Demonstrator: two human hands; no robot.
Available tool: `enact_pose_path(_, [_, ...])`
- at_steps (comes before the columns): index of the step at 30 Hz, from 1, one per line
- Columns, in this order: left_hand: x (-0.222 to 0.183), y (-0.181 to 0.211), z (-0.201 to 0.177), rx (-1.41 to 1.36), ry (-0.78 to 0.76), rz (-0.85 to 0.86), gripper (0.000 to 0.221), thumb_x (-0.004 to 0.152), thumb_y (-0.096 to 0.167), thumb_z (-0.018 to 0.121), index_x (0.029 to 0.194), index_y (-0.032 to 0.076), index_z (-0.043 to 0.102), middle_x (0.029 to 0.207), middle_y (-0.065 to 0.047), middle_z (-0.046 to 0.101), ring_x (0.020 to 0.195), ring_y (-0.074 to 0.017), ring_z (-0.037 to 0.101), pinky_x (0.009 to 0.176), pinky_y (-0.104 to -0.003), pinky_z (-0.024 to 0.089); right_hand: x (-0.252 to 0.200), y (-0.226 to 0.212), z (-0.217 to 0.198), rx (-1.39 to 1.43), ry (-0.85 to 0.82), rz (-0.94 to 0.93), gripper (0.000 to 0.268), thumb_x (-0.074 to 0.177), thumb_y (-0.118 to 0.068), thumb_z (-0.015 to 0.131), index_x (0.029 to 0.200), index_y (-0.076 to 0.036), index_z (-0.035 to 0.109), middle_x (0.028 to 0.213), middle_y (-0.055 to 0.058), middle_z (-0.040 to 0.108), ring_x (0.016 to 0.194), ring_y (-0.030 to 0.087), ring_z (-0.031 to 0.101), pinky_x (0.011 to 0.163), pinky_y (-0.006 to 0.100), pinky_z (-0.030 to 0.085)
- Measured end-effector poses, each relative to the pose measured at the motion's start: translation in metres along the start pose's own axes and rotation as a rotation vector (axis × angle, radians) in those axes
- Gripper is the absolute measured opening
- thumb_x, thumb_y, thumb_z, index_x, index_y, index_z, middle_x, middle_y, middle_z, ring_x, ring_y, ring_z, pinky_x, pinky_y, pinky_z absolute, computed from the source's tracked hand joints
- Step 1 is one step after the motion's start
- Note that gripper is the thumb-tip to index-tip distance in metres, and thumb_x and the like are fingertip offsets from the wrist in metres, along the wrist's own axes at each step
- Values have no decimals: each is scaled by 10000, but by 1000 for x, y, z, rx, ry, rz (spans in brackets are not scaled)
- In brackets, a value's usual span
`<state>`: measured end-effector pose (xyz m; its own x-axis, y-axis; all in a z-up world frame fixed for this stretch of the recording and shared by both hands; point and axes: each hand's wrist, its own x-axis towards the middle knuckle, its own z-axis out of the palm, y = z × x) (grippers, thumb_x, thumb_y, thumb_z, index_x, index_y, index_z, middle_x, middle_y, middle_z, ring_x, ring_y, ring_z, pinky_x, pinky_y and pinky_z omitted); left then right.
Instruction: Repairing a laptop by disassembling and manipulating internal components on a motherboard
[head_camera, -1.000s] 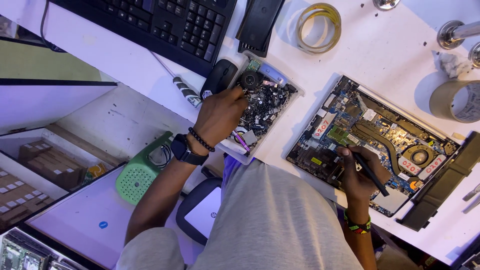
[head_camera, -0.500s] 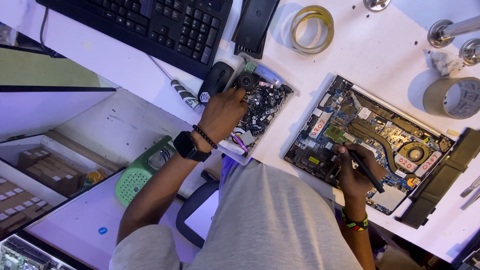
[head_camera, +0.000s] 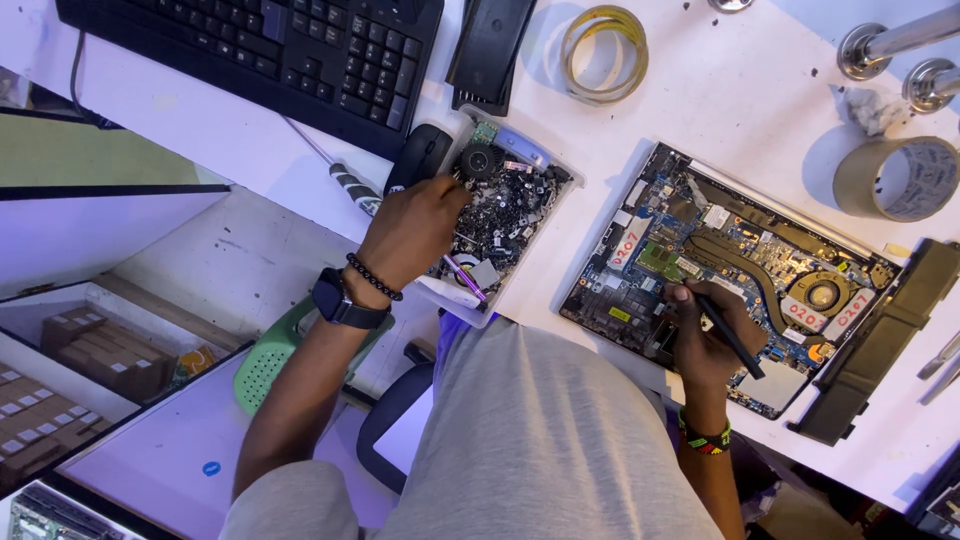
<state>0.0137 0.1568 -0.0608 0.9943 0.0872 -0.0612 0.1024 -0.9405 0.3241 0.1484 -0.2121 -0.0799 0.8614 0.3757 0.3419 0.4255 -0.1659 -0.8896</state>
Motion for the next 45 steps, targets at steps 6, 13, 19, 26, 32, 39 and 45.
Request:
enact_pose_path(6, [-7,20,22,-44,-119,52,125,918,51,646,902,98,761,887,-96,700,824,-328,691,646,-416,556,2,-11,8,-19,-34,34,83,998,112,758,1043,119,688,835,223,721,796,303,741,696,348,520])
enact_pose_path(13, [12,10,44,133,47,-21,167,880,85,673,987,167,771,961,-36,685,943,-244,658,675,-368,570,-1,-5,6,-9,-65,9,96,987,111,765,1045,132,692,852,255,725,796,335,747,697,360,524])
enact_pose_path(19, [12,2,18,-64,55,-27,236,914,-8,617,1069,87,768,1020,-117,707,940,-357,675,680,-440,565,-5,-1,1,-29,-37,16,103,992,116,775,1040,141,687,860,245,713,802,330,745,732,370,539])
enact_pose_path(26, [-3,14,-18,-103,-14,-12,292,874,-66,635,1097,81,755,1025,-122,707,971,-365,684,734,-440,575,-6,-2,5,-30,-41,38,99,993,125,768,1039,148,683,852,244,713,784,318,738,718,376,542])
enact_pose_path(32, [-8,18,-9,20,-17,-109,252,908,2,629,1121,102,721,902,-82,702,806,-319,718,611,-424,560,-1,-4,6,-25,-65,26,83,1008,114,758,1042,136,686,815,230,713,729,278,722,671,341,516])
enact_pose_path(39, [-13,19,11,111,-8,17,256,772,7,760,1006,111,755,947,-82,654,864,-291,650,624,-396,548,1,-7,11,-17,-72,27,92,1005,115,759,1043,145,681,810,237,712,745,288,727,690,353,526])
enact_pose_path(45, [-10,21,22,5,-18,24,198,832,-39,705,1000,48,762,960,-134,658,896,-342,658,655,-413,554,-3,1,6,3,-96,22,109,994,115,760,1051,148,674,798,237,709,741,311,731,700,371,534])
